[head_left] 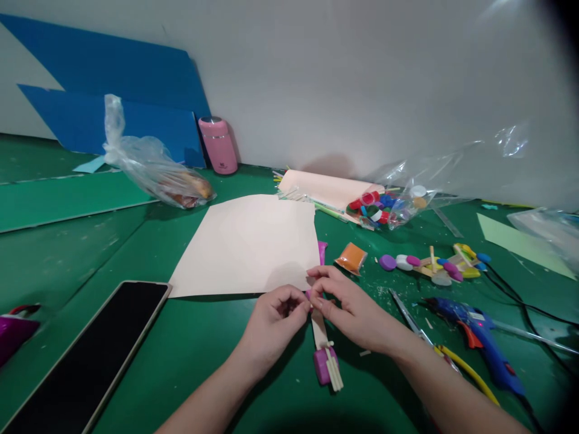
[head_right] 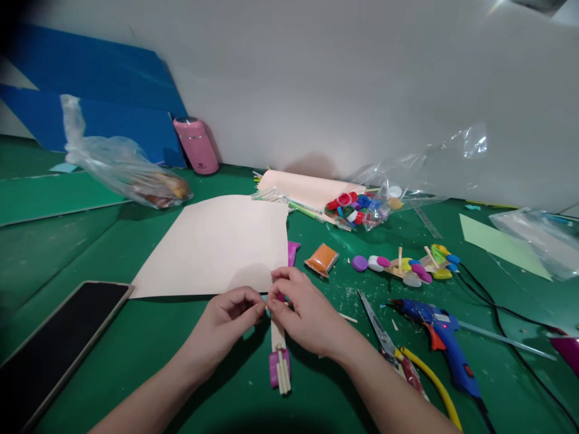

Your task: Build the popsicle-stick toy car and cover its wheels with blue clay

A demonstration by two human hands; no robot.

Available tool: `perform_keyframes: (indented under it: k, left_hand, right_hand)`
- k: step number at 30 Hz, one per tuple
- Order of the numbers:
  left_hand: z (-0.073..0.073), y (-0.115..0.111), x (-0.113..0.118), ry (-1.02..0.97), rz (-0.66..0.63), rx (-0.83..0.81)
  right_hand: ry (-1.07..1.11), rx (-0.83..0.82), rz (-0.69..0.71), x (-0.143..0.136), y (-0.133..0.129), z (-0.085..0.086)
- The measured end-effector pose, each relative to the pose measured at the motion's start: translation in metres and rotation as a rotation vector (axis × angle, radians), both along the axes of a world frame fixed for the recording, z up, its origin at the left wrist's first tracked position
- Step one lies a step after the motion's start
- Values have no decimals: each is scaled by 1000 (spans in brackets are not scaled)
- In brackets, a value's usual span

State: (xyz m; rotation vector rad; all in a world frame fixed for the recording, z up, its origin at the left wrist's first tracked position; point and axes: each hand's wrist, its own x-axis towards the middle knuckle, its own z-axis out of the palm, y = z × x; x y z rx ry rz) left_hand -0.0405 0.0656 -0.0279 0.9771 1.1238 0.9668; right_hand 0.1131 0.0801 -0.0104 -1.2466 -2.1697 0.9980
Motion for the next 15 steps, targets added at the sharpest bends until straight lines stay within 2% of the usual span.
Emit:
perform_keyframes:
  k: [8, 15]
  left_hand:
    - [-3, 2, -3, 11, -30, 3]
    - [-2, 0, -2, 126, -92, 79]
  right_hand:
    - [-7, -20, 3, -1, 0, 1]
    - [4, -49, -1, 1, 0, 1]
